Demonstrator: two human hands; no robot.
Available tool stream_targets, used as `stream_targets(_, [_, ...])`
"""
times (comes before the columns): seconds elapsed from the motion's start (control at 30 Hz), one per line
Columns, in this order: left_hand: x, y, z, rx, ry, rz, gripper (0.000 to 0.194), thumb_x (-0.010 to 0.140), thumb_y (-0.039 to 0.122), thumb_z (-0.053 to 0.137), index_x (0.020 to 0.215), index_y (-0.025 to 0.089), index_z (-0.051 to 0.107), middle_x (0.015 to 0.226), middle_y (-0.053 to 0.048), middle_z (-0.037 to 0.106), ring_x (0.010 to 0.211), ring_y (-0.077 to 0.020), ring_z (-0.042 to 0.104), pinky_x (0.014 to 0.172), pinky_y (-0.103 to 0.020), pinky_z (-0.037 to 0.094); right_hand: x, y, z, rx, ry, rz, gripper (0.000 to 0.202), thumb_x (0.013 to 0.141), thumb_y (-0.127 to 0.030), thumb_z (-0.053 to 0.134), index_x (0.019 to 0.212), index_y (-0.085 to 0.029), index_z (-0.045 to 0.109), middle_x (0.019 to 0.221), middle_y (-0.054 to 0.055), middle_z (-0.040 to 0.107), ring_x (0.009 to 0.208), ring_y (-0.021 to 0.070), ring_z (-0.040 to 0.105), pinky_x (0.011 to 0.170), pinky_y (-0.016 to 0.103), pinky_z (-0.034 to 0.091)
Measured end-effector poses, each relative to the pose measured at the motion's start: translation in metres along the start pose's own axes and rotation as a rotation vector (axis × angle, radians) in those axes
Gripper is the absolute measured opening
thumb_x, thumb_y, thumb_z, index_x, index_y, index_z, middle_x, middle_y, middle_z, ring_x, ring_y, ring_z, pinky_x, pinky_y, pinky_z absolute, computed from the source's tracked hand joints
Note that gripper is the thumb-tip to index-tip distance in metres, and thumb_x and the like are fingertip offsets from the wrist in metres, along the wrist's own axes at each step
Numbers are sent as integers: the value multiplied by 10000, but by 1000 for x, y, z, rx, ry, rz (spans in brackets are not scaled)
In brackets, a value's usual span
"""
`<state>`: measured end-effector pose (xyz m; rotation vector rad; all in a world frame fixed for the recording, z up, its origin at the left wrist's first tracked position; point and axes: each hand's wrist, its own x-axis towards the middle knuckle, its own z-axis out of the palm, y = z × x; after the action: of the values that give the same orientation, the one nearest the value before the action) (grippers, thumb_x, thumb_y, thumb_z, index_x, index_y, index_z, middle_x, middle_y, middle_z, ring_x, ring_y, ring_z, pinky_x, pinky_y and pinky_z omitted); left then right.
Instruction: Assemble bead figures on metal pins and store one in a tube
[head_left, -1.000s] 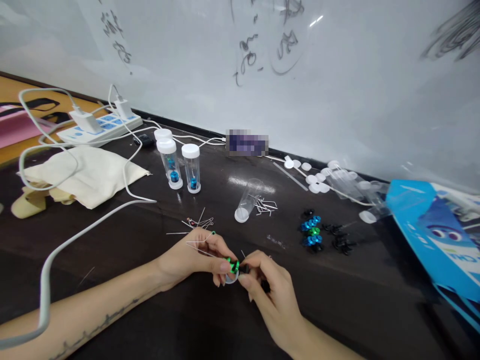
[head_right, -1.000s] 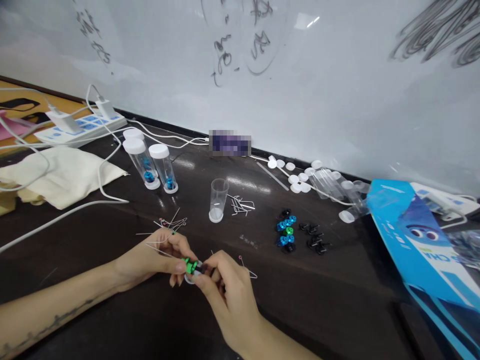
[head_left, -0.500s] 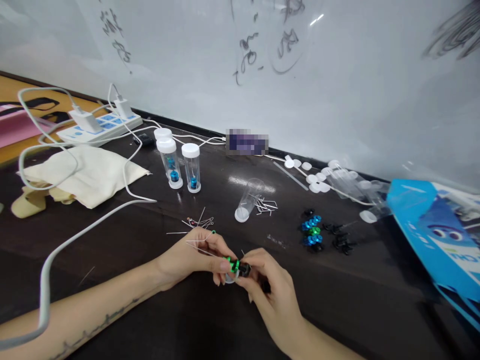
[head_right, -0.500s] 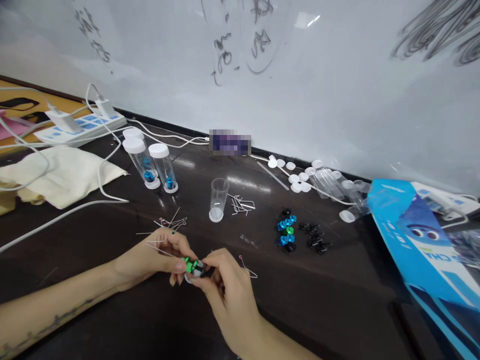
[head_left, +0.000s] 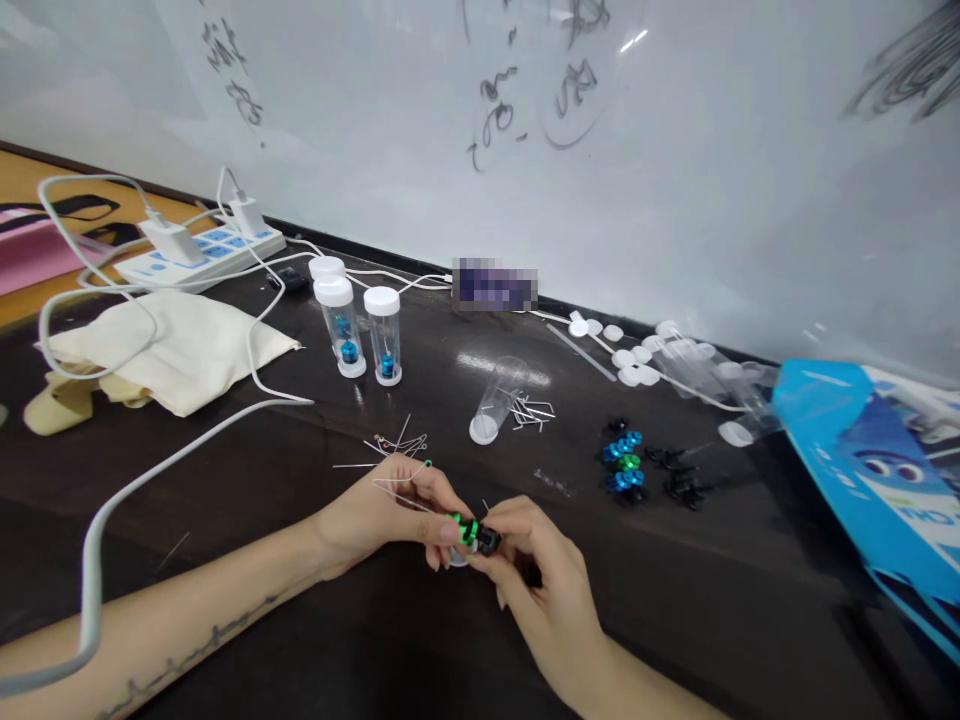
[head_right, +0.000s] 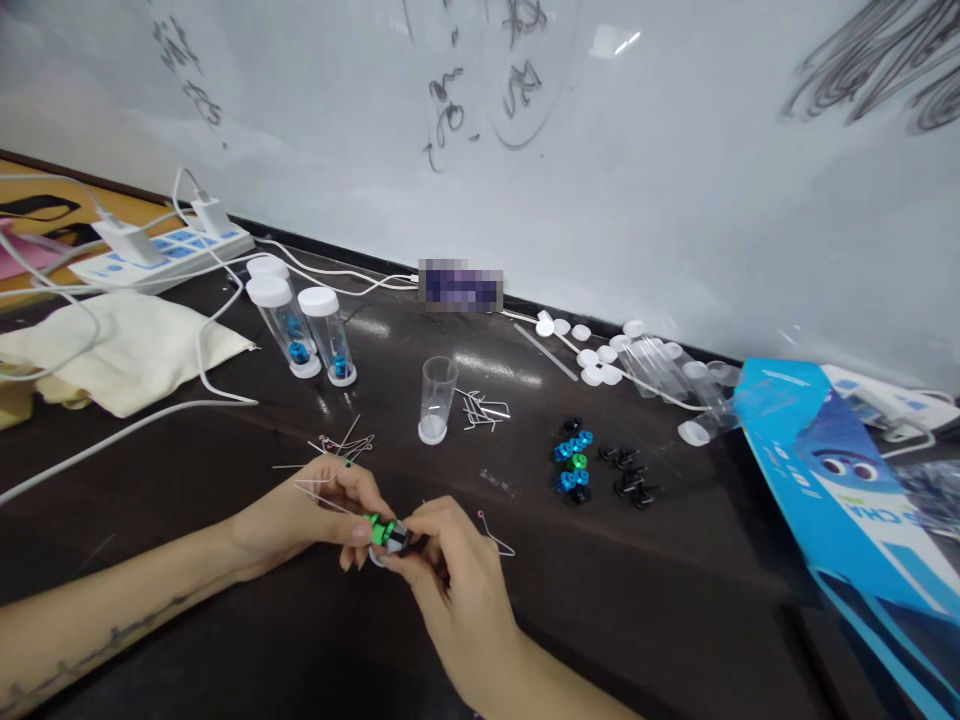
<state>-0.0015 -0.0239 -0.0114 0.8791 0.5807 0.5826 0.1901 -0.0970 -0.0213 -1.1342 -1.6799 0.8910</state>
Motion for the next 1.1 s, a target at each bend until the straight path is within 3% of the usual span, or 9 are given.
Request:
stream_targets(0.07, [0, -1, 0, -6, -9, -9, 126, 676, 146, 822, 765, 92, 750, 679, -79, 765, 513, -117, 680, 494, -170, 565, 0, 0, -1, -2, -32, 32, 52, 925, -254, 599, 897, -220, 569, 794, -25, 557, 530, 81, 471, 508, 223, 368])
stream_targets(0.17, [-1, -2, 0, -23, -31, -17, 118, 677, 138, 819, 765, 103, 748, 684, -73, 766, 517, -119, 682, 495, -175, 566, 0, -2, -3, -19, -80, 68, 205, 951, -302, 552, 771, -204, 547, 632, -51, 480, 514, 91, 458, 503, 230, 342])
stream_targets(0.3, [0, -1, -1, -7, -6, -3, 131, 672, 148, 824, 764, 91, 750, 673, -80, 763, 509, -112, 675, 498, -166, 562, 1, -2, -2, -17, -24, 45, 47, 938, -265, 580, 933, -219, 578, 834, -14, 572, 536, 79, 473, 518, 227, 369])
stream_targets(0.37, [0, 0, -1, -3, 3, 0, 133, 670, 153, 826, 759, 88, 751, 669, -81, 762, 505, -113, 673, 494, -166, 560, 1, -1, -2, -9, -5, 37, 62, 927, -256, 600, 976, -227, 575, 900, -3, 578, 547, 77, 481, 521, 226, 378])
stream_targets(0.53, [0, 0, 0, -11, -21, -18, 122, 671, 145, 822, 760, 99, 751, 675, -76, 764, 520, -122, 680, 501, -179, 566, 0, -3, -4, -35, -87, 85, 191, 956, -306, 543, 793, -208, 562, 634, -51, 472, 518, 95, 459, 506, 234, 343])
stream_targets(0.7, [1, 0, 0, 0, 11, -4, 142, 665, 160, 829, 761, 91, 751, 667, -79, 762, 501, -112, 670, 494, -167, 556, 1, -2, -2, -29, -16, 40, 70, 933, -269, 586, 990, -230, 578, 873, -11, 579, 539, 78, 486, 520, 227, 380])
stream_targets(0.9, [1, -1, 0, -5, -13, -19, 127, 668, 155, 825, 751, 99, 746, 670, -74, 761, 516, -123, 676, 496, -184, 557, 1, -2, -4, -54, -85, 97, 231, 962, -324, 527, 773, -197, 564, 625, -48, 480, 504, 90, 463, 504, 233, 353])
stream_targets(1.0, [1, -1, -2, 6, 6, -10, 149, 665, 168, 829, 764, 95, 745, 677, -80, 762, 508, -120, 672, 500, -183, 551, 1, -2, -3, -63, -42, 73, 95, 948, -292, 558, 916, -209, 592, 780, -17, 571, 516, 82, 479, 511, 232, 374])
stream_targets(1.1, [1, -1, -2, 15, 20, -11, 157, 661, 176, 834, 755, 91, 742, 671, -83, 760, 502, -122, 669, 496, -185, 547, 1, -1, -2, -50, -17, 50, 85, 932, -287, 586, 988, -224, 586, 891, 8, 598, 533, 84, 491, 509, 232, 384])
